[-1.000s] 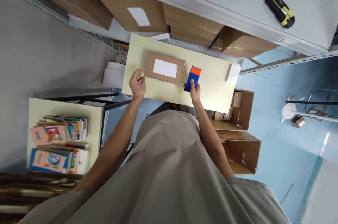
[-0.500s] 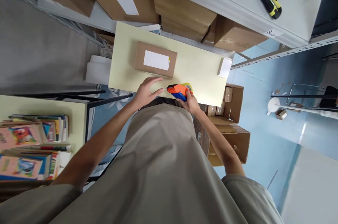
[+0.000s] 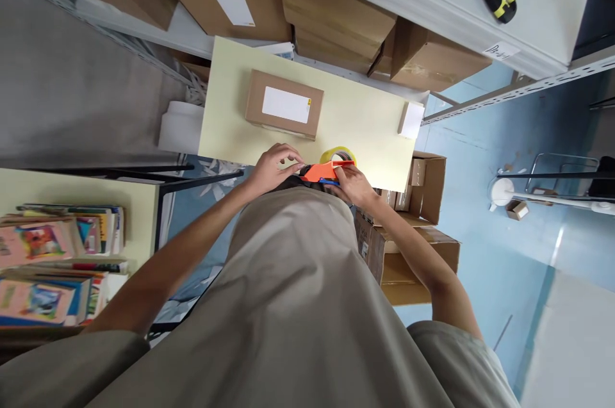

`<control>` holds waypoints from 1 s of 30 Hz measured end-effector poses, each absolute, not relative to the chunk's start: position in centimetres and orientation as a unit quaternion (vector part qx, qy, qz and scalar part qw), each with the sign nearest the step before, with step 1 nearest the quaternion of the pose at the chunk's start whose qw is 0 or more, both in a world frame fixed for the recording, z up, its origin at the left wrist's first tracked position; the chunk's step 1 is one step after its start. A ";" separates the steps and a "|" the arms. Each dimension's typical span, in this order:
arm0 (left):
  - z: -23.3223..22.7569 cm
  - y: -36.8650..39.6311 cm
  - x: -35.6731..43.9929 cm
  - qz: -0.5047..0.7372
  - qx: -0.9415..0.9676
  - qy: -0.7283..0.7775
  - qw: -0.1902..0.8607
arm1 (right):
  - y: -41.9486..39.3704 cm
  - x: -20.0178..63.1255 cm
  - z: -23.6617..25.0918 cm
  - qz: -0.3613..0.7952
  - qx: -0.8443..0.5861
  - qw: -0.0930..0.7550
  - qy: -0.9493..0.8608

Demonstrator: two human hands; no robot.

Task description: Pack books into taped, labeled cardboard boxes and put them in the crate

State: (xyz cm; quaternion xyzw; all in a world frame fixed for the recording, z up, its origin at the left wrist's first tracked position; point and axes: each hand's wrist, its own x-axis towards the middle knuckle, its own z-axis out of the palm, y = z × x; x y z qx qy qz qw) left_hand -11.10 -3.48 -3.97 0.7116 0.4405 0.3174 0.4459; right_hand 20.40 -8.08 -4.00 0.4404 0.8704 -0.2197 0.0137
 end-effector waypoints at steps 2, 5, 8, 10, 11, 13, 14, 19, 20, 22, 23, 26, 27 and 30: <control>-4.1 -4.0 -10.9 0.326 0.700 0.455 0.444 | -7.6 20.5 -3.8 -0.216 0.430 0.019 0.876; -4.5 -4.6 -10.4 0.343 0.680 0.479 0.436 | -6.7 20.6 -3.4 -0.227 0.409 0.046 0.882; -5.6 -5.1 -9.4 0.354 0.650 0.509 0.439 | -5.7 20.6 -2.4 -0.252 0.411 0.096 0.871; -6.7 -5.4 -8.6 0.355 0.623 0.530 0.452 | -5.0 20.7 -1.7 -0.272 0.418 0.135 0.856; -7.4 -5.6 -8.2 0.353 0.610 0.538 0.461 | -4.7 20.9 -1.3 -0.280 0.418 0.153 0.850; -8.8 -6.0 -7.5 0.353 0.587 0.553 0.474 | -4.1 21.7 -0.9 -0.288 0.412 0.187 0.844; -9.4 -6.1 -7.4 0.357 0.577 0.562 0.474 | -3.9 22.3 -0.8 -0.286 0.412 0.202 0.841; -12.6 -5.6 -7.8 0.394 0.500 0.642 0.428 | -2.3 26.7 -2.2 -0.248 0.463 0.269 0.807; -13.2 -5.2 -7.8 0.402 0.483 0.651 0.425 | -2.0 27.3 -2.8 -0.241 0.472 0.272 0.803; -14.1 -4.3 -7.4 0.428 0.450 0.663 0.418 | -1.3 27.9 -3.9 -0.227 0.485 0.266 0.802; -14.5 -3.8 -7.0 0.443 0.434 0.666 0.414 | -1.0 28.0 -4.5 -0.220 0.491 0.258 0.803; -15.5 -2.6 -5.8 0.479 0.391 0.676 0.401 | -0.1 27.8 -6.2 -0.195 0.507 0.240 0.805; -15.7 -2.4 -5.5 0.486 0.381 0.678 0.398 | 0.2 27.7 -6.7 -0.187 0.509 0.237 0.806; -16.5 -1.9 -5.0 0.501 0.361 0.686 0.385 | 1.1 27.5 -8.2 -0.169 0.507 0.222 0.816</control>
